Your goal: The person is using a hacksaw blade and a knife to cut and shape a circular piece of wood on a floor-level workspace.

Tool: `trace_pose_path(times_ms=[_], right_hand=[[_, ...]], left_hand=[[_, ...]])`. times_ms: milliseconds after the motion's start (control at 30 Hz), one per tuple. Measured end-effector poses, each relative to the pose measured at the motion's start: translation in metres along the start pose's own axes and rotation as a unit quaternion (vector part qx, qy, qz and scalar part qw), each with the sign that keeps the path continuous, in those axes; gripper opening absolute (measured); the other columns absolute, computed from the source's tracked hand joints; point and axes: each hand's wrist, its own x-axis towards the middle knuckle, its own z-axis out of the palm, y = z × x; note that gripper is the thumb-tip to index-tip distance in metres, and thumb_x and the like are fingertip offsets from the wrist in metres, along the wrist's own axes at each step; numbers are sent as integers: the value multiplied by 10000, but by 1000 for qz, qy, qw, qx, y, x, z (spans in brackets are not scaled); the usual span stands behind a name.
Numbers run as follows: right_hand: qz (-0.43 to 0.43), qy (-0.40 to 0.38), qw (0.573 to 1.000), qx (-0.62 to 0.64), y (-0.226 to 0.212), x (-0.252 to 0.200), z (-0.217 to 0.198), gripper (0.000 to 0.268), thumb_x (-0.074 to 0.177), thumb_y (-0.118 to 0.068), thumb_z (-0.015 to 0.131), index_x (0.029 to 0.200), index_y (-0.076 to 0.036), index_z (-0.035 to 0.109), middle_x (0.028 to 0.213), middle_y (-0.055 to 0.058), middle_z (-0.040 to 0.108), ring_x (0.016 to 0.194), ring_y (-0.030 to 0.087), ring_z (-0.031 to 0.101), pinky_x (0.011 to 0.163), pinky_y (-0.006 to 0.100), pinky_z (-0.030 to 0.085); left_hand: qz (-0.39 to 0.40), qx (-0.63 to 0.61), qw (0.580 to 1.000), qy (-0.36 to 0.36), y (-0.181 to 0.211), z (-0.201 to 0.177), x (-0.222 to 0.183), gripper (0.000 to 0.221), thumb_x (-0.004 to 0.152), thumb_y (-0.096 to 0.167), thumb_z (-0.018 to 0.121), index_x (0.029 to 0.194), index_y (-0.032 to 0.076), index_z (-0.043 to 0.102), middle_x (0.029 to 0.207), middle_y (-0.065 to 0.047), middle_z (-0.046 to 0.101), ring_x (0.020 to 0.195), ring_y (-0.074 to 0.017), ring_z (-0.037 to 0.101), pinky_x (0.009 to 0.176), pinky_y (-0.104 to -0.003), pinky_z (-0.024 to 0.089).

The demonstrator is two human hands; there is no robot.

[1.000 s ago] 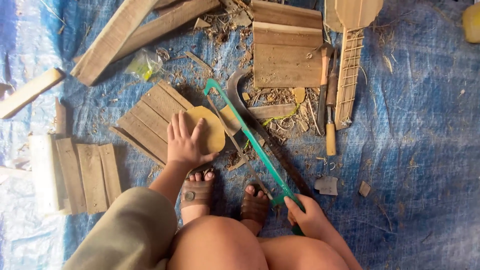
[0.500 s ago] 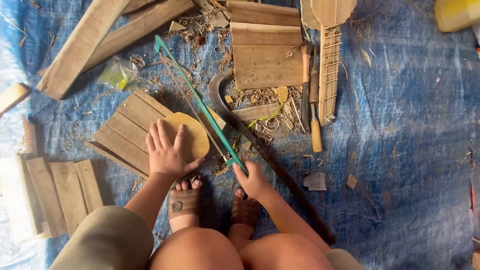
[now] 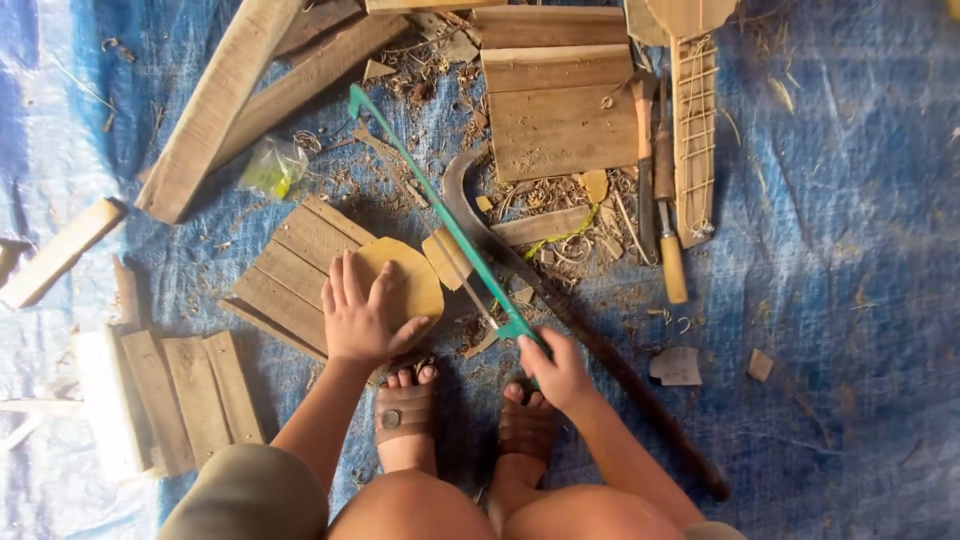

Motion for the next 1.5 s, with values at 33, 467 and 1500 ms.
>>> trace_pose_path(times_ms=[33, 467, 1500], right_hand=[[1, 3, 1000, 5, 3, -3, 0, 367, 1008, -130, 596, 647, -73, 629, 446, 63, 616, 432, 185, 603, 525, 304, 543], [-53, 151, 960, -229, 11, -8, -52, 355, 1005, -243, 633, 680, -107, 600, 422, 26, 476, 392, 175, 500, 439, 286, 406], [142, -99, 969, 175, 14, -7, 9, 134, 850, -176, 848, 879, -59, 788, 732, 65, 775, 627, 139, 706, 583, 268, 560]], left_hand=[[4, 4, 1000, -2, -4, 0, -1, 1136, 680, 937, 547, 1539, 203, 428, 1574, -362, 313, 1501, -534, 261, 1151, -633, 283], [-126, -64, 986, -87, 6, -34, 19, 1415, 471, 754, 853, 1645, 226, 266, 1618, -337, 203, 1530, -532, 133, 1196, -691, 147], [-24, -235, 972, -15, 41, -64, 23, 385, 889, 551, 713, 819, 173, 715, 714, -85, 600, 703, -370, 678, 601, -417, 522]])
